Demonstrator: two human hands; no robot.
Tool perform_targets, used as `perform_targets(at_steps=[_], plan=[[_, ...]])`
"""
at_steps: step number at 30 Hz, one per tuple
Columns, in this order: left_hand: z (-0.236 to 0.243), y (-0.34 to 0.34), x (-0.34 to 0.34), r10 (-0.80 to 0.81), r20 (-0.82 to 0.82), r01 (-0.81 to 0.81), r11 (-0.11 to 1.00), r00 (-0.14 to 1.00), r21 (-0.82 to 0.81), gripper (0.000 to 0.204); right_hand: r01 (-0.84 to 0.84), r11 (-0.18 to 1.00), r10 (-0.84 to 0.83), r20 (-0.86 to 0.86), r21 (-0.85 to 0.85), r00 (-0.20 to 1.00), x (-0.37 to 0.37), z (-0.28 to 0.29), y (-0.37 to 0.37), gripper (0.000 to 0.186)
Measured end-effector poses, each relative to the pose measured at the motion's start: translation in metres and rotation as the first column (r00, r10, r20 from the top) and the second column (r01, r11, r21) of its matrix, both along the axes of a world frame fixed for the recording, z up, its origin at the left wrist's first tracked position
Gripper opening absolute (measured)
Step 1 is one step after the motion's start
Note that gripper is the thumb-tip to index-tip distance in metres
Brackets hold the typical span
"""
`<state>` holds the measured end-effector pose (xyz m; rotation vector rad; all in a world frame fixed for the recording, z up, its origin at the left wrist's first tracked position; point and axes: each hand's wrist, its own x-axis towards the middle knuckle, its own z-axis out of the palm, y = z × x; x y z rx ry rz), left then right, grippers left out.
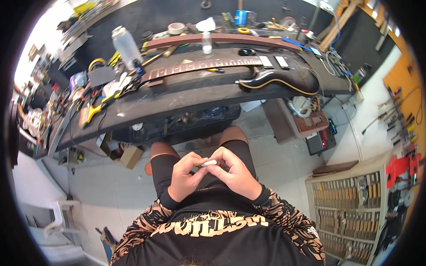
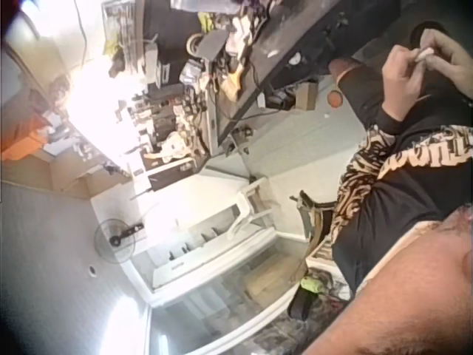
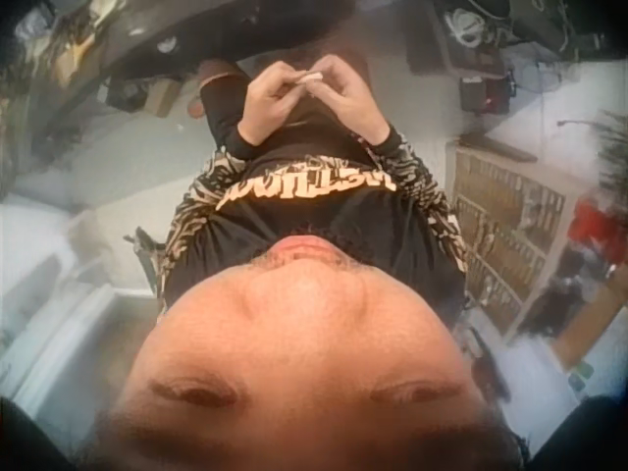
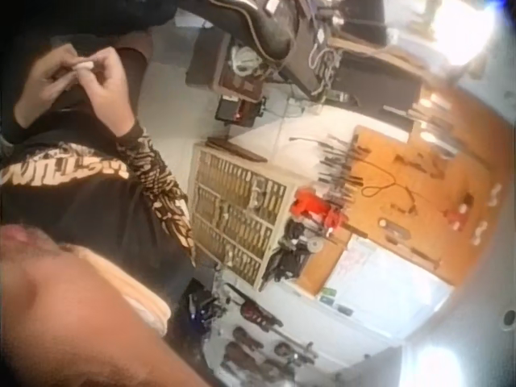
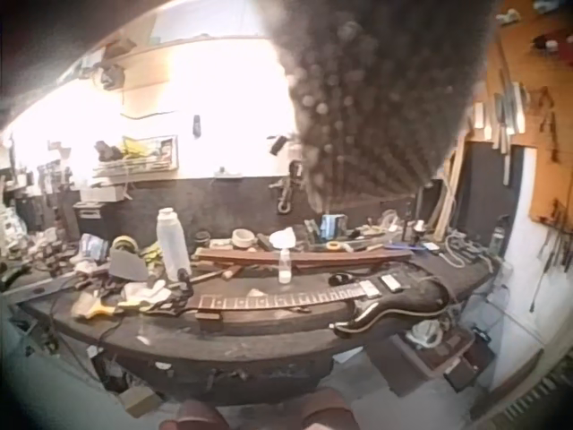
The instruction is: The person sands a guitar nut piece on a sheet of sandpaper, checks its fit in the slot at the top of the guitar neck, and uses a pencil to mark the piece while it is held against the headstock.
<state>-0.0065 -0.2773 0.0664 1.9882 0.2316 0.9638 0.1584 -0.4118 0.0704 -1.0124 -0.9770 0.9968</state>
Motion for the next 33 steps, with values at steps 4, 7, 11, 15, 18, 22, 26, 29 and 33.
perform_targets(at_steps=[4,7,11,15,18,22,26,29,33], plan=[[0.002,0.0,0.018,-0.163,-0.041,0.166,0.98,0.986,0.107,0.025,0.207,0.975,-0.218,-0.144,-0.086,0.965,0.008,-0.004,-0.012,0.016],[0.001,0.002,0.023,-0.28,-0.034,0.281,0.934,0.959,0.223,0.029,0.206,0.972,-0.23,-0.288,-0.112,0.929,0.017,-0.007,-0.021,0.024],[0.021,-0.003,0.029,-0.258,-0.003,0.256,0.958,0.966,0.128,0.057,0.135,0.988,-0.149,-0.244,-0.072,0.958,0.016,-0.007,-0.031,0.026],[0.021,-0.002,0.026,-0.346,-0.026,0.346,0.931,0.938,0.113,0.059,0.065,0.988,-0.104,-0.3,-0.138,0.948,0.003,0.003,-0.034,0.026],[0.02,-0.005,0.018,-0.321,0.011,0.319,0.945,0.947,0.07,0.053,0.023,0.991,-0.065,-0.326,-0.13,0.943,-0.002,0.003,-0.032,0.027],[0.019,-0.003,-0.003,-0.291,0.024,0.291,0.957,0.956,-0.014,0.049,-0.052,0.984,-0.017,-0.384,-0.17,0.923,-0.016,0.016,-0.018,0.032],[0.03,0.019,-0.022,-0.207,0.01,0.205,0.973,0.978,0.11,0.049,-0.099,0.964,0.095,-0.026,-0.245,0.995,-0.002,-0.019,0.003,0.037],[0.048,0.056,-0.045,-0.055,-0.006,0.056,0.984,0.998,0.167,0.045,-0.094,0.945,0.116,0.05,-0.314,0.992,-0.007,-0.098,0.058,0.037],[0.066,0.145,-0.082,0.215,-0.021,-0.207,0.959,0.976,0.193,0.039,-0.23,0.809,0.572,0.633,-0.541,0.521,-0.031,-0.225,0.142,0.054]])
